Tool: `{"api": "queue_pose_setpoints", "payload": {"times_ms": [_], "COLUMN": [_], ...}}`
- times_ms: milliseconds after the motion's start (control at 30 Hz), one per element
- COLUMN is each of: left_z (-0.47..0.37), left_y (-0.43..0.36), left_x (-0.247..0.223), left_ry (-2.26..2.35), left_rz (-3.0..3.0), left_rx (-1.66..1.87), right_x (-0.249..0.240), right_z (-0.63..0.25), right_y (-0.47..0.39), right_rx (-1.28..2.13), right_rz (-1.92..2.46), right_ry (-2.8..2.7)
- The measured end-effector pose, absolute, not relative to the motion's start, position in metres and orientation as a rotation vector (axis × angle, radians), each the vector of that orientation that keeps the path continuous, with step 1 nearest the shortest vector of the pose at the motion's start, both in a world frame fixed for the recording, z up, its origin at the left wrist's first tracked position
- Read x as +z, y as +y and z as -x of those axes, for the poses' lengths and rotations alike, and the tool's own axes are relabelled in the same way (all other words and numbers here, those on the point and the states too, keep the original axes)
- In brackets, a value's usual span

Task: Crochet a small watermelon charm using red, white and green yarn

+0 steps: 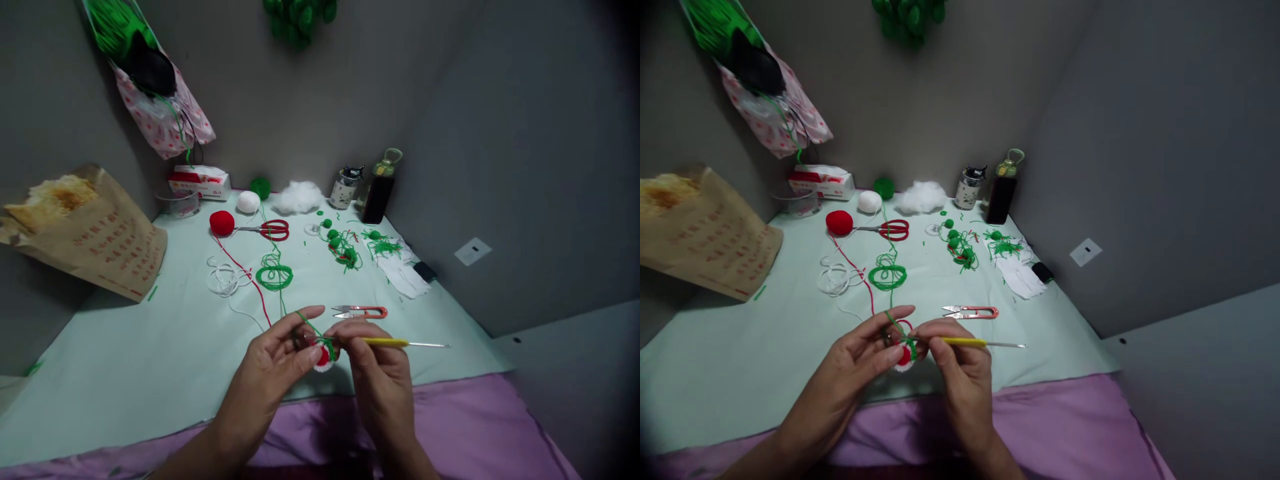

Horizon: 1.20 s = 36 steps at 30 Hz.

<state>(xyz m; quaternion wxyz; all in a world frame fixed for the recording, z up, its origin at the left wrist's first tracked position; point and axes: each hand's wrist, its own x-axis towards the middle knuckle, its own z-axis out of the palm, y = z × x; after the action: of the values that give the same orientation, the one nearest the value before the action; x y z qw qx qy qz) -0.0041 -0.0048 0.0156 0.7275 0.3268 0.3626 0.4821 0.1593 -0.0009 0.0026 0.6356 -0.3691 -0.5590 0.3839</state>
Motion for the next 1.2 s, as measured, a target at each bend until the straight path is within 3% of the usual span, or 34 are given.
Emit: {"api": "queue_pose_setpoints", "payload": {"times_ms": [267, 767, 1033, 1200], "left_z": [0.008, 0.012, 0.007, 0.0], "left_y": [-0.004, -0.004, -0.007, -0.008], "left_x": [0.016, 0.021, 0.016, 0.017], "left_ry": [0.791, 0.91, 0.942, 0.87], "left_rz": [-0.765, -0.891, -0.899, -0.761], "left_rx": [1.036, 1.072, 1.104, 1.142], "right_x": [0.004, 0.003, 0.0, -0.007], "right_z": [-0.163, -0.173, -0.174, -0.172], "right_y": [0.0, -0.015, -0.02, -0.016], "right_rx": [1.151, 0.839, 0.437, -0.109], "right_rz": [0.659, 0.731, 0.734, 0.799], "right_ry": [-1.12, -1.422, -1.747, -1.962]}}
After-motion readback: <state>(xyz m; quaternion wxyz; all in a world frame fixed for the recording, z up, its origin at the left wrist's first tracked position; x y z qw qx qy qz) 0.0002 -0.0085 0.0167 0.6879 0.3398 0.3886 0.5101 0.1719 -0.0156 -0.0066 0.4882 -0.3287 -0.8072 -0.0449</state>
